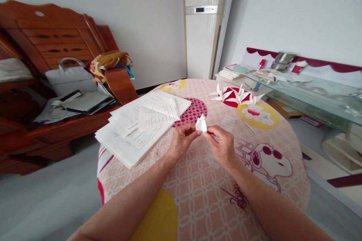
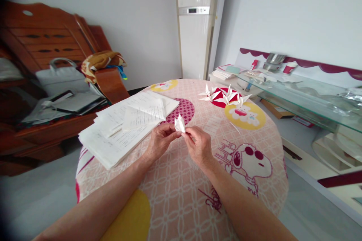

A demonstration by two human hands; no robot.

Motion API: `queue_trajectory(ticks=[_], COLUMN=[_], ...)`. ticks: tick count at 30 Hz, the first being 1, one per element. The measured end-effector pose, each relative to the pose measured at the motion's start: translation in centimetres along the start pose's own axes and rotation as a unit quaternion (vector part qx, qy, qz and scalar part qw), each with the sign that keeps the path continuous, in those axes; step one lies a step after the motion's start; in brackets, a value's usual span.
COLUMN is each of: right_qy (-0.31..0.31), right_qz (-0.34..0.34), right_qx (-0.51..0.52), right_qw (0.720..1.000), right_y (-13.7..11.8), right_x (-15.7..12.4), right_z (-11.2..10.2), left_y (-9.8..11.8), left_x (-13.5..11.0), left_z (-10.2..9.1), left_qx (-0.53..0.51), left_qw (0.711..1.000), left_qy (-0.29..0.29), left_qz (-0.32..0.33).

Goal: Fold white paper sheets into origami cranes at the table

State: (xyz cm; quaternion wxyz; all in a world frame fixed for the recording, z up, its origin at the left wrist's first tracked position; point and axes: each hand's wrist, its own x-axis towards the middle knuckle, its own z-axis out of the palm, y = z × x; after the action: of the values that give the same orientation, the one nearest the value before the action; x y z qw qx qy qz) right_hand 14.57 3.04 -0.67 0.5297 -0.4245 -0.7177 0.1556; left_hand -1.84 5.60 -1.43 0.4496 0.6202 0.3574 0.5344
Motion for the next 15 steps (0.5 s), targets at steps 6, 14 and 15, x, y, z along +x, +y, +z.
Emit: queue_trajectory(ticks=[6,14,15], right_qy=[-0.005,-0.014,-0.01], right_qz=[0.045,0.137,0.14], right_qx=[0.018,0.135,0.143], right_qw=[0.999,0.981,0.98], right_y=[0.08,0.48,0.5], right_x=[0.09,-0.01,0.03], right_z=[0.06,0.47,0.5], left_y=[0.22,0.14,0.23], left_x=[-0.12,-0.14,-0.13], left_z=[0.1,0.2,0.19], left_qx=[0.026,-0.001,-0.007], left_qw=[1.0,1.0,1.0], left_qy=[0.006,0.009,0.007], left_qz=[-0.007,-0.019,-0.022])
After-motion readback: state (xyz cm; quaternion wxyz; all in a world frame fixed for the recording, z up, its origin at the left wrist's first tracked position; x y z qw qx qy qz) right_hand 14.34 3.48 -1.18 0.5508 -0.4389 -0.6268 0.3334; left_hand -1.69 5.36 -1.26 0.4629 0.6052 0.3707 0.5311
